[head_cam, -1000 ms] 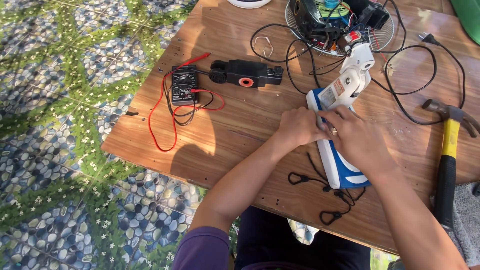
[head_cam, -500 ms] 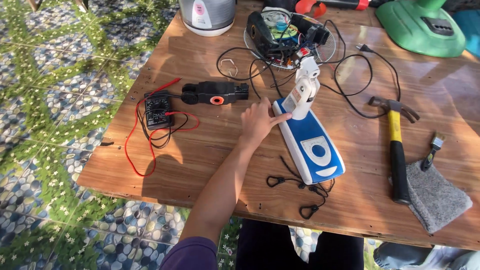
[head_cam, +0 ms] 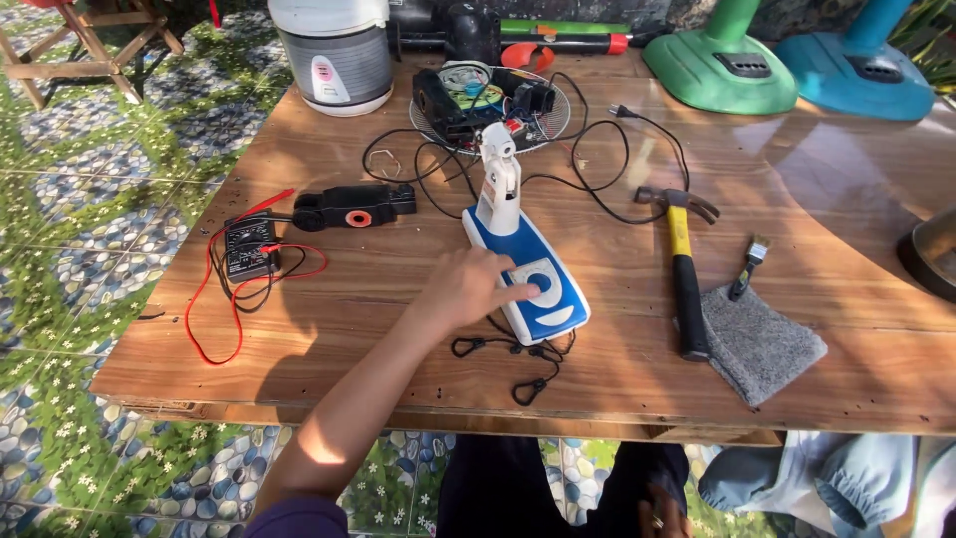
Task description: The person uses a screwdriver to unscrew and remove a panel from a blue and white handheld appliance on a wooden table. They then use the screwdriver to probe and adjust internal components within the device's casing.
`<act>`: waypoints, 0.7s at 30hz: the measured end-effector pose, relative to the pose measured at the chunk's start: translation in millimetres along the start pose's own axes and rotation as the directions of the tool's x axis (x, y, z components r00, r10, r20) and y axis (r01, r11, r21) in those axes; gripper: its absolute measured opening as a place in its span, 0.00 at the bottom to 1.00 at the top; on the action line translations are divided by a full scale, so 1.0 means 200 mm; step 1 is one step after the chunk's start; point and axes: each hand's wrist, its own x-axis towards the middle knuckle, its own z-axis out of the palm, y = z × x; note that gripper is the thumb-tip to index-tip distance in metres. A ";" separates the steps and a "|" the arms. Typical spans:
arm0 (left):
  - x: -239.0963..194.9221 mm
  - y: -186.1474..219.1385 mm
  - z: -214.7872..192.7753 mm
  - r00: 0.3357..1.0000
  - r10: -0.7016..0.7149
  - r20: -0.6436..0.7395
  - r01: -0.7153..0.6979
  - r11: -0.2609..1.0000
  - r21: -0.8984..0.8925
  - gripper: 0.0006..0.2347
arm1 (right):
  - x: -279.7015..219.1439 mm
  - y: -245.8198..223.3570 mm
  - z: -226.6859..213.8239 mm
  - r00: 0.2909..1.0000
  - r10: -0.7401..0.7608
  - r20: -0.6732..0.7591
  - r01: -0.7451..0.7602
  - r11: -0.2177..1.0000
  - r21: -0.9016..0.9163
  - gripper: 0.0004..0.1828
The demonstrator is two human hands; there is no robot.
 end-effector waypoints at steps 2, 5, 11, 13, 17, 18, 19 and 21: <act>-0.22 0.29 -0.01 0.955 0.226 -0.191 -0.251 0.960 -0.123 0.26 | 0.09 0.01 0.06 0.997 0.079 0.023 -0.079 0.997 -0.011 0.24; -0.48 0.65 0.12 0.882 0.300 0.363 -0.137 0.901 -0.412 0.14 | 0.30 -0.01 0.16 0.901 0.078 0.426 -0.033 0.993 -0.111 0.28; -0.52 0.47 1.25 0.457 0.155 0.876 0.225 0.933 -0.282 0.29 | 0.31 -0.18 0.43 0.826 -0.059 0.561 0.342 0.843 -0.415 0.18; -0.53 0.27 1.70 0.725 -0.279 0.630 0.581 0.739 -0.341 0.36 | 0.26 -0.28 0.47 0.682 -0.073 0.728 0.360 0.900 -0.247 0.19; -0.62 0.20 2.02 0.556 -0.403 0.727 0.588 0.809 -0.001 0.28 | 0.22 -0.30 0.47 0.631 -0.084 0.771 0.287 0.949 -0.132 0.24; -0.65 0.24 2.01 0.525 -0.281 0.803 0.405 0.913 0.054 0.23 | 0.21 -0.30 0.46 0.691 -0.054 0.721 0.184 0.978 -0.103 0.25; -0.65 0.26 2.00 0.471 -0.173 0.865 0.206 0.975 0.082 0.22 | 0.24 -0.31 0.47 0.746 -0.028 0.665 0.094 0.993 -0.064 0.27; -0.63 0.21 2.11 0.518 -0.116 0.848 0.166 0.986 0.033 0.17 | 0.20 -0.32 0.31 0.801 -0.190 0.567 0.181 0.981 0.074 0.20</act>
